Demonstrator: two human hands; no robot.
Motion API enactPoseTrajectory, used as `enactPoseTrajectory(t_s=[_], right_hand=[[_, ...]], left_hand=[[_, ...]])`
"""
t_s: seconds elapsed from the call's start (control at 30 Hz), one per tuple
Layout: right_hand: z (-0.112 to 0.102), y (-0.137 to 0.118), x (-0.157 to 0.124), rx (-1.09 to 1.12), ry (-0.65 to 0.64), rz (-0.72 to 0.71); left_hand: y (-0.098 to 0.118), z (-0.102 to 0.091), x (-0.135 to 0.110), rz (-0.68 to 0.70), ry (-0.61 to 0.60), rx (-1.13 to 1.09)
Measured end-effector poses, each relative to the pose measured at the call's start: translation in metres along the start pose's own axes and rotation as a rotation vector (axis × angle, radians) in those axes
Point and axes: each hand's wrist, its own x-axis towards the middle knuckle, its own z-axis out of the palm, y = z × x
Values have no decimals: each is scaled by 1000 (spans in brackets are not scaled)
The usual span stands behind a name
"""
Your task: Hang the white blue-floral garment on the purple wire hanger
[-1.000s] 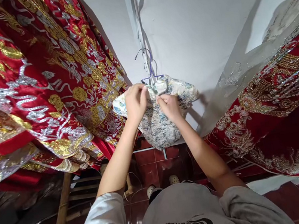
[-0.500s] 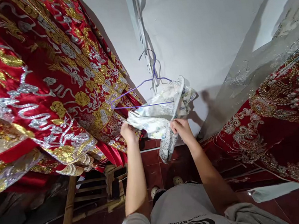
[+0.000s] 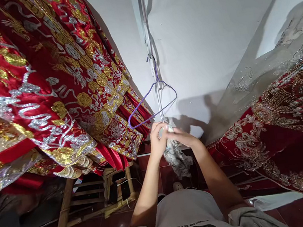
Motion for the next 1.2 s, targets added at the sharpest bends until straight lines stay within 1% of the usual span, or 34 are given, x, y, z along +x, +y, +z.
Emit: enactPoseTrajectory(t_s=[0.03, 0.07, 0.1, 0.17, 0.23, 0.27, 0.3, 0.33, 0.4, 0.47, 0.5, 0.57, 0.63, 0.7, 0.77, 0.83, 0.9, 0.97, 1.0, 1.03, 1.07, 1.13, 1.17, 1.2], right_hand=[[-2, -5, -1, -3, -57, -7], [-6, -11, -2, -4, -85, -20], [-11, -17, -2, -15, -68, -43], [-23, -30, 1, -66, 83, -134], [-38, -44, 10, -128, 285, -269], [-45, -50, 16, -167, 376, -326], [-52, -55, 23, -213, 450, -367], [-58, -58, 31, -265, 500, -391], [-71, -58, 47, -379, 539, -402], [-81, -50, 59, -469, 533, -391], [-85, -44, 63, -502, 518, -381], [-94, -31, 65, -566, 486, -337], [-101, -21, 60, -628, 464, -254], [-107, -15, 51, -669, 487, -195], [-110, -12, 42, -679, 530, -192], [-111, -13, 36, -678, 568, -189], [-110, -14, 31, -657, 579, -181], [-108, -15, 28, -629, 575, -199], [-106, -16, 26, -620, 575, -213], [-105, -16, 25, -616, 582, -222], [-104, -17, 24, -614, 593, -226], [-101, -17, 23, -613, 619, -228], [-99, -16, 22, -611, 629, -231], [-98, -15, 22, -609, 633, -233]], left_hand=[[-4, -4, -2, -38, -15, -7], [-9, -10, -5, -88, -65, -24], [-14, -15, -10, -143, -144, -49], [-20, -27, -24, -240, -368, -89], [-20, -36, -39, -309, -583, -94], [-18, -40, -44, -341, -649, -88], [-16, -45, -47, -368, -676, -76], [-12, -50, -48, -382, -669, -57], [-4, -64, -40, -363, -577, 18], [2, -83, -24, -301, -501, 154], [4, -94, -14, -270, -487, 239], [5, -117, 5, -245, -499, 415], [4, -138, 22, -280, -521, 553], [4, -153, 37, -322, -509, 613], [8, -161, 51, -295, -455, 586], [17, -164, 66, -203, -366, 506], [25, -164, 80, -106, -288, 469], [29, -163, 96, -35, -257, 516], [27, -163, 103, -24, -269, 553], [23, -163, 111, -47, -304, 588], [18, -163, 117, -112, -361, 622], [5, -161, 127, -329, -475, 686], [-1, -160, 131, -431, -496, 706], [-5, -159, 133, -491, -488, 715]])
